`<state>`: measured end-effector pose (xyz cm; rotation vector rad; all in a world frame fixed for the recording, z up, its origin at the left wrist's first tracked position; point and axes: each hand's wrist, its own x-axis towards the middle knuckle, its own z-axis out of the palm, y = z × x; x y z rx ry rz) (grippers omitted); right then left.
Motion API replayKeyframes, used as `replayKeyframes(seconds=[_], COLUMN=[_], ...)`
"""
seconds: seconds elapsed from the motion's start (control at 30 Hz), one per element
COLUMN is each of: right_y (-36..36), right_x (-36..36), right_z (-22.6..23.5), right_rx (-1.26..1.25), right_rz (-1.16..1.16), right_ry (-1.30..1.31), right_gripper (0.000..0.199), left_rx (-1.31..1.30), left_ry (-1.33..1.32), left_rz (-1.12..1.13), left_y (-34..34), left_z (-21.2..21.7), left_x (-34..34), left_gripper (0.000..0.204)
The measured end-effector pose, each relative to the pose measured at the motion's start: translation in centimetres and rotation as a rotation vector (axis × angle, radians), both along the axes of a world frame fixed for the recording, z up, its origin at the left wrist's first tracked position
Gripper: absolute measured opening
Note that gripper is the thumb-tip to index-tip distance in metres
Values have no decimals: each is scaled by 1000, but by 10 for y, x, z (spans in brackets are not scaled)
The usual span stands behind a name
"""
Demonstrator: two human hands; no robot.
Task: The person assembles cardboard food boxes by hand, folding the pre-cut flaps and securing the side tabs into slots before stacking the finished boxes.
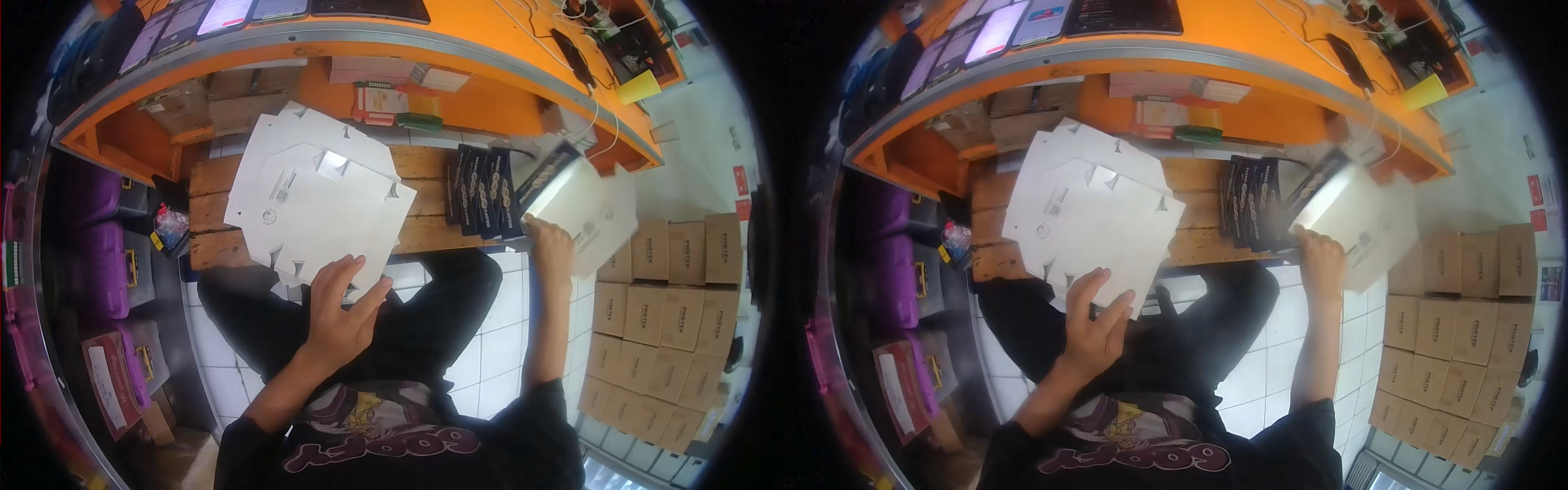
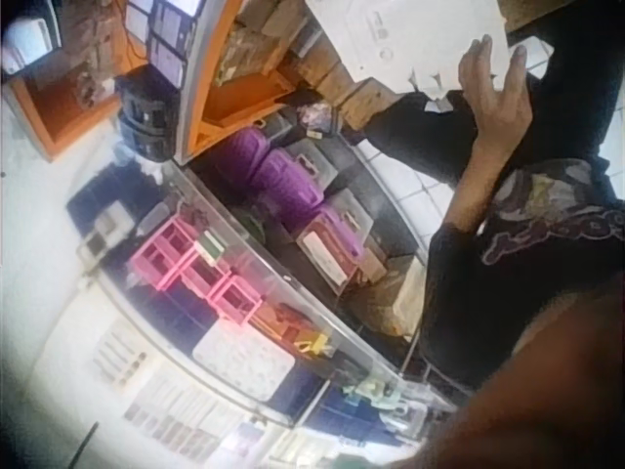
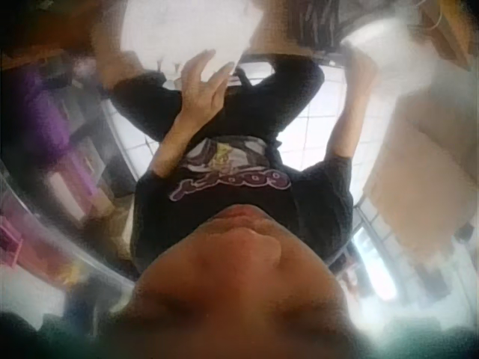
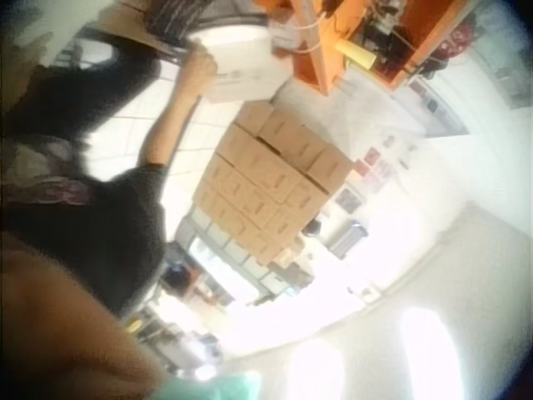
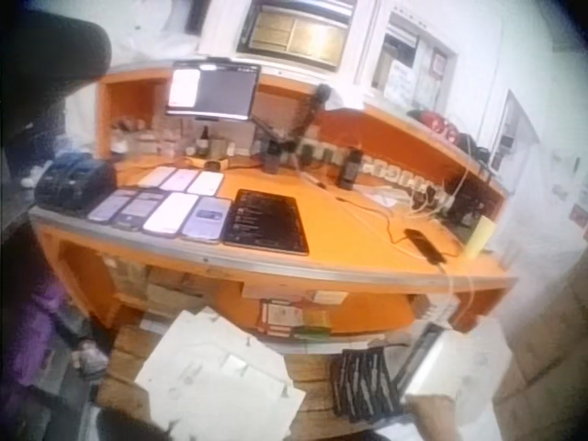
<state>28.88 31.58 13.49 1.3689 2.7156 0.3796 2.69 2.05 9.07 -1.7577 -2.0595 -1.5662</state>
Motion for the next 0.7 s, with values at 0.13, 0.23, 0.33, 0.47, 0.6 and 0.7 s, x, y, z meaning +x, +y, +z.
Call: replayKeyframes(seconds=[0.13, 0.23, 0.33, 0.47, 0.6, 0.7], right_y=[6, 3, -9, -79, -170, -204], right_x=[4, -9, -22, -87, -170, -189], right_z=[-6, 8, 13, -19, -134, -181], right_rx=[-190, -290, 108, -255, -609, -498], right_rz=[47, -7, 169, 276, 495, 522], right_ry=[160, 112, 368, 654, 391, 199], right_gripper=[33, 38, 36, 31, 78, 90], left_rx=[-84, -151, -139, -330, -812, -1048], left_ry=[-38, -49, -210, -382, -400, -375], left_rz=[32, 80, 197, 338, 193, 106], left_y=[-5, -14, -21, -33, -49, -53], left_z=[-2, -2, -9, -50, -73, -58], left_x=[-4, -13, -21, -37, -45, -44], left_gripper=[45, 36, 36, 26, 24, 28])
